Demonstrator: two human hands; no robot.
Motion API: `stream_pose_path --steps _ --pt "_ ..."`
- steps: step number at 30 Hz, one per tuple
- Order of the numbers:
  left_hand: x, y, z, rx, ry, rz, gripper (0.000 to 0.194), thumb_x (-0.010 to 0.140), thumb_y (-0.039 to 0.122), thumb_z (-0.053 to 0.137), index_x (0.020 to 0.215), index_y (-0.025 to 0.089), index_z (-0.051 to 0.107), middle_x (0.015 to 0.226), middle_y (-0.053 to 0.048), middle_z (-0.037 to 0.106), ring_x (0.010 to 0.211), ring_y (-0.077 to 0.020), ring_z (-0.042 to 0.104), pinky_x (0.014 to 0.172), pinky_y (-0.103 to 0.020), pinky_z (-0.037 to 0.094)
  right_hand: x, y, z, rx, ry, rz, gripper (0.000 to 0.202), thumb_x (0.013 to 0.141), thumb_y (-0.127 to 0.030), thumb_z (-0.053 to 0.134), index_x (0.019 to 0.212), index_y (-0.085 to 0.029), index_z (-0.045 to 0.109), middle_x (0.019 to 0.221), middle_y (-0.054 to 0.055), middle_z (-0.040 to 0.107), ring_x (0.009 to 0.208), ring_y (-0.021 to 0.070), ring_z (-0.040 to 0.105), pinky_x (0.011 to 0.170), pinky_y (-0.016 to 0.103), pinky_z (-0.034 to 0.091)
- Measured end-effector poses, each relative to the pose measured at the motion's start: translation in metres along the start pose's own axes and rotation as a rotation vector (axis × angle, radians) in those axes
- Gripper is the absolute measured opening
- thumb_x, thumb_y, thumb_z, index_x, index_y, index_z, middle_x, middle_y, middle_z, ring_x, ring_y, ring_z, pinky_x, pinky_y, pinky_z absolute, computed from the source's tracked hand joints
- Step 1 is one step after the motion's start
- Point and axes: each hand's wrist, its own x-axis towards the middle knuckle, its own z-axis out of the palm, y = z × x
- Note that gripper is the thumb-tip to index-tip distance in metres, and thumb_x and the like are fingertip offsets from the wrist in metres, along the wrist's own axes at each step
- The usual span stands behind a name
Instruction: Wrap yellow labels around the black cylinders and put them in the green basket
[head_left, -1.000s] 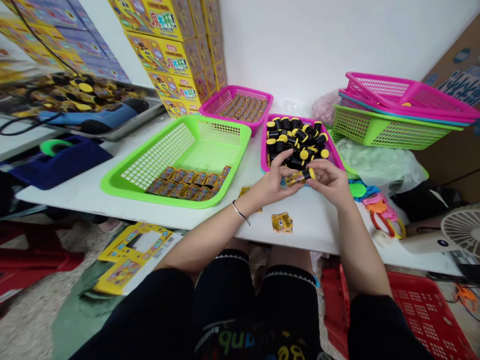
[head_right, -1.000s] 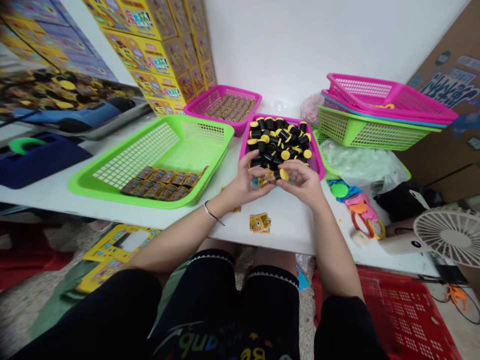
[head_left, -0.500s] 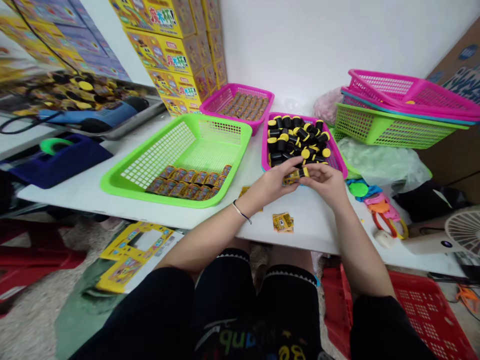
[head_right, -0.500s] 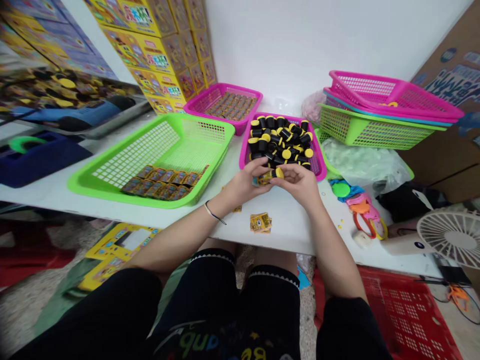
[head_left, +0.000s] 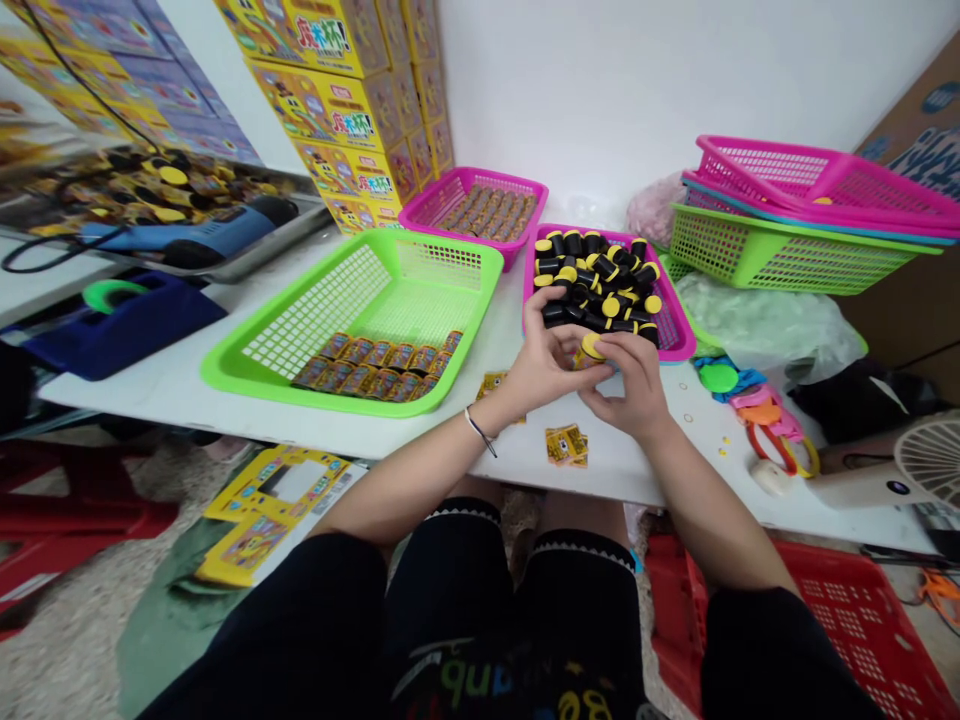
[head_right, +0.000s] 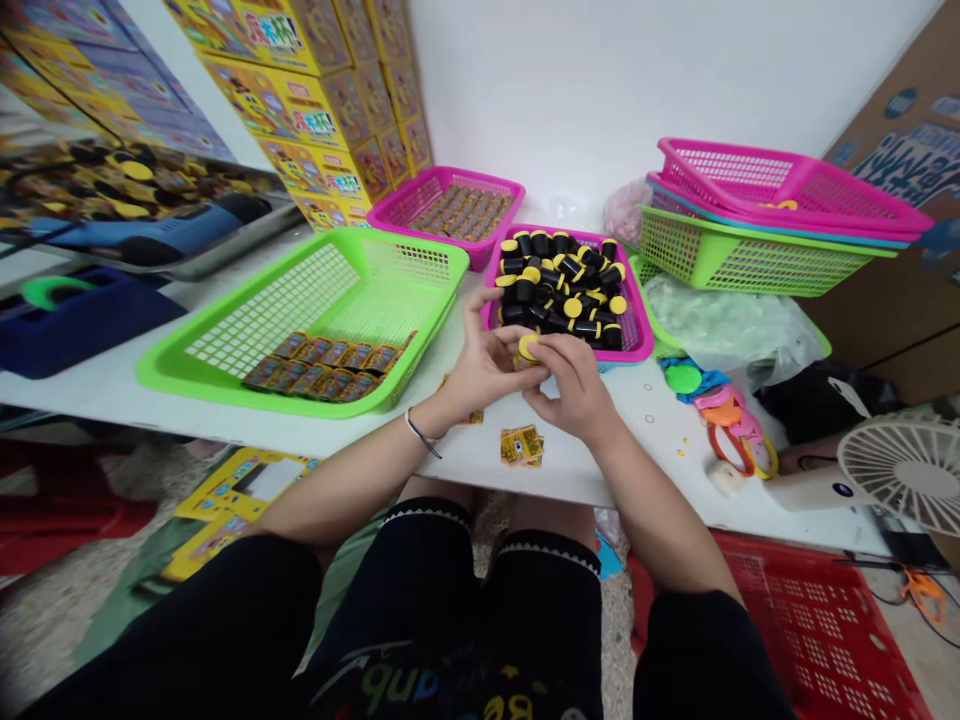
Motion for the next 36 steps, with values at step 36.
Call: stream_pose_path --steps 36 --pt "-0.008 0.007 -0.006 0.100 -0.321 -0.133 0.085 0.072 0.023 0.076 0.134 0.029 0.018 0.074 0.009 0.050 0.060 -0.0122 0.059 0.054 -0.024 0.045 -0.007 -0.003 0.000 0.051 -0.062 -0.208 0.041 0.087 -0.034 0.071 0.125 -0.034 0.057 0.106 0.002 0.062 0.103 0.0209 0.065 0.114 0.064 0.050"
